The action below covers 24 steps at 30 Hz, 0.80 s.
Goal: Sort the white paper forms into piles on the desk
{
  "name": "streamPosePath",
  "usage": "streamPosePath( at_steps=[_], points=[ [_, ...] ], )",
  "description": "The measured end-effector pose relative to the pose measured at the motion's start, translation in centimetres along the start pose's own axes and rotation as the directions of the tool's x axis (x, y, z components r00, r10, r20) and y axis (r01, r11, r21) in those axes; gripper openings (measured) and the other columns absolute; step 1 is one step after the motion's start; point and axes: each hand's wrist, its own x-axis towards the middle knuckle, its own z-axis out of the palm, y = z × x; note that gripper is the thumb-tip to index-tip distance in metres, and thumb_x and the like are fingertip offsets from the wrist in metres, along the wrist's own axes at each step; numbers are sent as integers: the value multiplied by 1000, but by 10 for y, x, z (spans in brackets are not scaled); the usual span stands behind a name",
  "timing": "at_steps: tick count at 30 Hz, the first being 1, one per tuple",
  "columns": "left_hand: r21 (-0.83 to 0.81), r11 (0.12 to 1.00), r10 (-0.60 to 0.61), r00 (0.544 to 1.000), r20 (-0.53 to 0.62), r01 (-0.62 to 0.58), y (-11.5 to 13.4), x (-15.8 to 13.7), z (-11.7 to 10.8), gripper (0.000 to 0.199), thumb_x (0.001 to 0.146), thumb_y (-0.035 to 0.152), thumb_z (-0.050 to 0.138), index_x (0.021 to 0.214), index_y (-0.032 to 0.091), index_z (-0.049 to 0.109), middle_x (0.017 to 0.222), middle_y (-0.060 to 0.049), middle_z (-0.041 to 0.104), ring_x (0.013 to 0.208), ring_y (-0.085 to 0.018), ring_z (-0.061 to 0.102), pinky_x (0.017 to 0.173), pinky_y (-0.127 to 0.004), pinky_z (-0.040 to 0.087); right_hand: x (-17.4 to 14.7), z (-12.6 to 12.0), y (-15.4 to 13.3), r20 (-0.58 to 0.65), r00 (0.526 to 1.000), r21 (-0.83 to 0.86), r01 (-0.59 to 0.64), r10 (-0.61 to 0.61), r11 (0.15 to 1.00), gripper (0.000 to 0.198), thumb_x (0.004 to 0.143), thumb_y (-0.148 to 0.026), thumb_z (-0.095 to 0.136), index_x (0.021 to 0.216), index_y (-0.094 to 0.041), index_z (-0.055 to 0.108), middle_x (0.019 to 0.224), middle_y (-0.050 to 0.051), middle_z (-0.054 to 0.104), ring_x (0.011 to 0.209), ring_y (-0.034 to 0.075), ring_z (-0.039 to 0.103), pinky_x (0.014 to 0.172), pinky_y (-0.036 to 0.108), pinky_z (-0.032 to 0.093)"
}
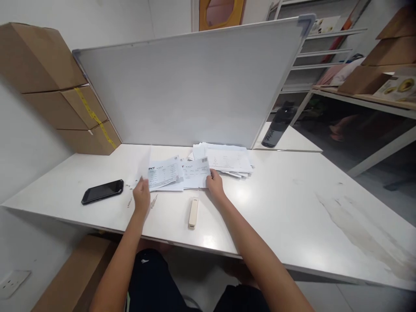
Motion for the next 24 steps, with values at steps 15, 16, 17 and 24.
streamPosePath(
  at_steps=[15, 16, 17, 24],
  points=[
    [85, 703, 395, 487, 779, -706, 18, -16, 31, 43, 104, 35, 34, 143, 27, 50, 152, -4, 47, 147, -22, 32, 121, -48, 26, -4, 14, 17, 260, 966, 261, -69, -1, 963, 33, 72, -33, 52, 99, -19, 65, 99, 8, 72, 92, 26, 64, 76, 38, 53],
    [86, 705, 386, 482, 787, -704, 20, -16, 30, 43, 104, 35, 33, 143, 27, 50, 151, -4, 47, 147, -22, 32, 121, -48, 27, -5, 16, 17, 268, 963, 253, -77, 7, 964, 32, 73, -35, 54, 98, -19, 65, 98, 8, 72, 91, 27, 64, 76, 39, 53],
    [89, 710, 374, 482, 792, -698, 23, -15, 29, 43, 104, 36, 33, 142, 27, 50, 151, -3, 48, 147, -23, 32, 121, -48, 27, -6, 17, 17, 270, 963, 228, -77, 13, 971, 32, 72, -37, 56, 98, -19, 65, 98, 8, 72, 91, 27, 64, 78, 41, 52],
    [228, 770, 277, 633, 723, -596, 32, -14, 28, 52, 99, 40, 43, 149, 24, 42, 157, -6, 38, 149, -27, 27, 122, -50, 23, -8, 13, 8, 192, 980, 4, 54, -53, 999, 34, 75, -35, 51, 102, -20, 65, 104, 9, 72, 96, 28, 63, 86, 45, 50]
  ],
)
